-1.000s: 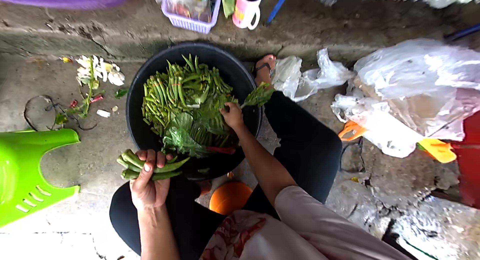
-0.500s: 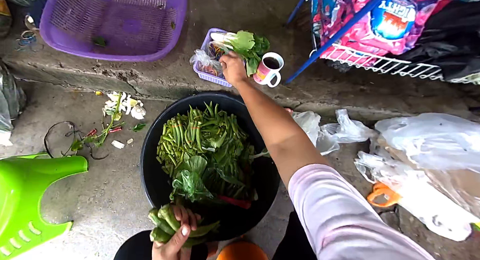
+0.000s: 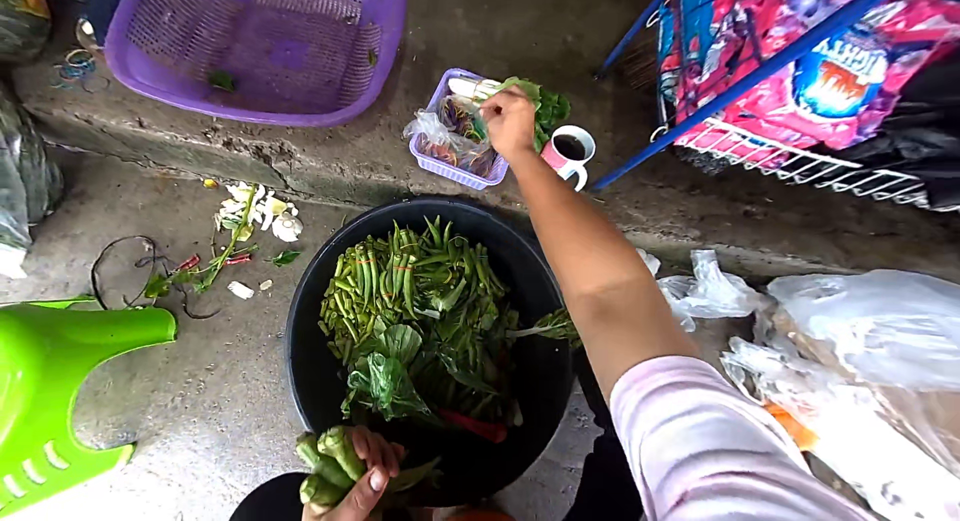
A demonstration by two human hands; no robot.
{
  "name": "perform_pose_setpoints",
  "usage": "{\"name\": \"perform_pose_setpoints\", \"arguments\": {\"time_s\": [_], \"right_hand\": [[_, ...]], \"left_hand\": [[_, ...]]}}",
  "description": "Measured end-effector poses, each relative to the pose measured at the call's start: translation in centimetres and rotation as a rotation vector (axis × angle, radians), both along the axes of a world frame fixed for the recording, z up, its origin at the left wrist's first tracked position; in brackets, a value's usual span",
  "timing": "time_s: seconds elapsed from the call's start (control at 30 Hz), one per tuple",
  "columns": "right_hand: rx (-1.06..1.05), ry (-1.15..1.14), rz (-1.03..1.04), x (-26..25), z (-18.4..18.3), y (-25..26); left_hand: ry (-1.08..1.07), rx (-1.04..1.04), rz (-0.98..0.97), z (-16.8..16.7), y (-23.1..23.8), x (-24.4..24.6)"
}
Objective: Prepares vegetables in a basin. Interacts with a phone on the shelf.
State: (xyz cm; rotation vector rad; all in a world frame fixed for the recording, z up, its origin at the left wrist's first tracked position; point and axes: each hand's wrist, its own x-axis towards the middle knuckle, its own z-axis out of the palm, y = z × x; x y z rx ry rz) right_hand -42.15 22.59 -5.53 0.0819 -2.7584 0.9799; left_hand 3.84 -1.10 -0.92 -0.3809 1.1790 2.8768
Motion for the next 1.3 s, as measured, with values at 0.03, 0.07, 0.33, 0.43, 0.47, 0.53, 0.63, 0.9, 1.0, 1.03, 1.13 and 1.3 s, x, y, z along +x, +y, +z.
{"name": "perform_pose_setpoints", "arguments": {"time_s": [0.03,0.07,0.33,0.43,0.47,0.53,0.63,0.9,1.0,1.03,1.13,1.3], "right_hand": [[-0.083,0.013,-0.016,0.7,0.9,0.3],[-0.168,0.009,-0.031,1.4,1.9,0.6],[-1.253,-0.316,-0.077,9.2,9.9,-0.1],[-1.492,-0.437,0.090,15.8,12.5,0.1],[-1.504,-0.476,0.170,18.3,12.8,0.2],[-1.365,-0.511,0.371,24.1,13.4,0.4],[-0.891,-0.518,0.537,32.3,15.3,0.9],[0.197,-0.437,0.813,41.6,15.1,-0.4],[0.379,-0.447,0.866,42.4,12.0,-1.6],[0.405,-0.484,0.878,42.2,11.4,-1.7],[0.331,-0.617,0.869,41.3,10.1,-0.6],[0.132,-0.727,0.774,42.3,9.1,0.9]], "left_hand": [[-0.018,-0.014,0.013,0.1,0.3,0.1],[-0.036,-0.031,0.026,0.1,0.6,0.3],[-0.145,-0.121,0.060,0.9,3.2,1.1],[-0.122,-0.123,0.018,1.0,4.1,1.3],[-0.117,-0.145,-0.008,1.2,4.3,1.4],[-0.097,-0.228,-0.068,1.6,4.7,1.7],[-0.074,-0.357,-0.170,2.1,5.5,2.5],[-0.076,-1.278,-0.720,4.1,6.7,2.2],[-0.065,-1.340,-0.773,2.1,6.7,2.7],[-0.071,-1.317,-0.769,1.5,6.3,2.8],[-0.068,-1.190,-0.729,0.7,5.7,3.3],[-0.071,-1.120,-0.714,0.2,5.8,3.1]]}}
